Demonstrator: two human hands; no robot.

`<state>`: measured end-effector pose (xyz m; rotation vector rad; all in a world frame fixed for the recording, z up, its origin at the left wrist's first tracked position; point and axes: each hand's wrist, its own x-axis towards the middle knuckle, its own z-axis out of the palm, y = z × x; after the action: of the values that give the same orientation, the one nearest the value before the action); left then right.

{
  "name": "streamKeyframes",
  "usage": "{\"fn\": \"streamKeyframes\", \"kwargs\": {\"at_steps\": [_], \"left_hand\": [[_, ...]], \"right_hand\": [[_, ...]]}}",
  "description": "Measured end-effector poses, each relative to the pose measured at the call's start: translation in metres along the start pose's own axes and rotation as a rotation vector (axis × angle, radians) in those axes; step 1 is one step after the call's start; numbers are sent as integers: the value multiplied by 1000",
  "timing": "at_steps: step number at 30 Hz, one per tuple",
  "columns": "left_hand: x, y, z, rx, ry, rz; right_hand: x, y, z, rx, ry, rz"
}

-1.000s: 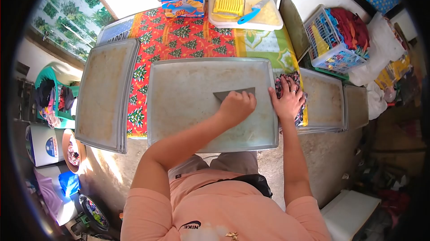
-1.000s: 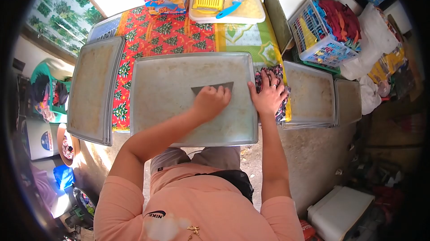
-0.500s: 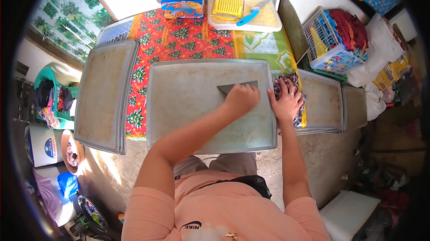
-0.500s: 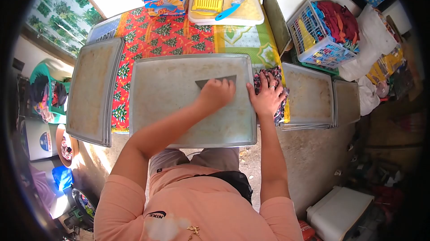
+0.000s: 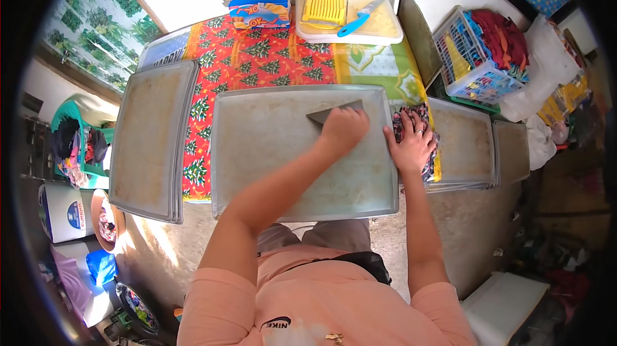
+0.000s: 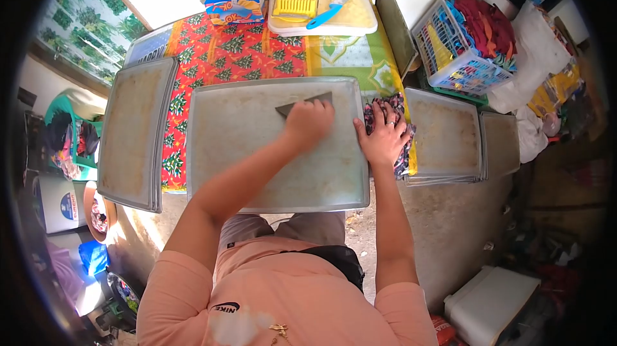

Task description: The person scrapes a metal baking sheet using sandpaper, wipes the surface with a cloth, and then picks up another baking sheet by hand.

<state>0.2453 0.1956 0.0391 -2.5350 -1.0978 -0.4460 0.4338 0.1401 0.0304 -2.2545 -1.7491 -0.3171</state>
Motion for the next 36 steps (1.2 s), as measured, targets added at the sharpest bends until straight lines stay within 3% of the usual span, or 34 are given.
{"fn": "streamKeyframes", "kwargs": {"at_steps": [2, 5, 11, 14, 17, 20, 26, 29, 32, 36], "left_hand": [[6, -14, 2, -117, -31, -87], [-7, 1, 6, -33, -36, 48], [2, -12, -18, -150, -96, -23], [-3, -7, -4, 2, 2, 38], [9, -21, -4, -147, -45, -76], [0, -6, -2, -86, -29, 28], [7, -13, -17, -195, -97, -12], [-6, -4, 0, -35, -91, 13], [-12, -32, -10, -56, -110, -191], [-64, -70, -29, 16, -42, -275]], "right_hand": [[0, 0, 0, -13, 13, -1], [1, -3, -4, -10, -39, 24], [0, 0, 0, -5, 7, -6], [1, -1, -3, -5, -19, 7], [1, -1, -3, -12, -2, -4], [1, -2, -4, -23, -15, 9], [2, -2, -4, -18, -11, 8], [1, -1, -3, -14, -12, 1], [1, -2, -4, -15, -27, 8], [1, -1, -1, -28, -21, 4]]}}
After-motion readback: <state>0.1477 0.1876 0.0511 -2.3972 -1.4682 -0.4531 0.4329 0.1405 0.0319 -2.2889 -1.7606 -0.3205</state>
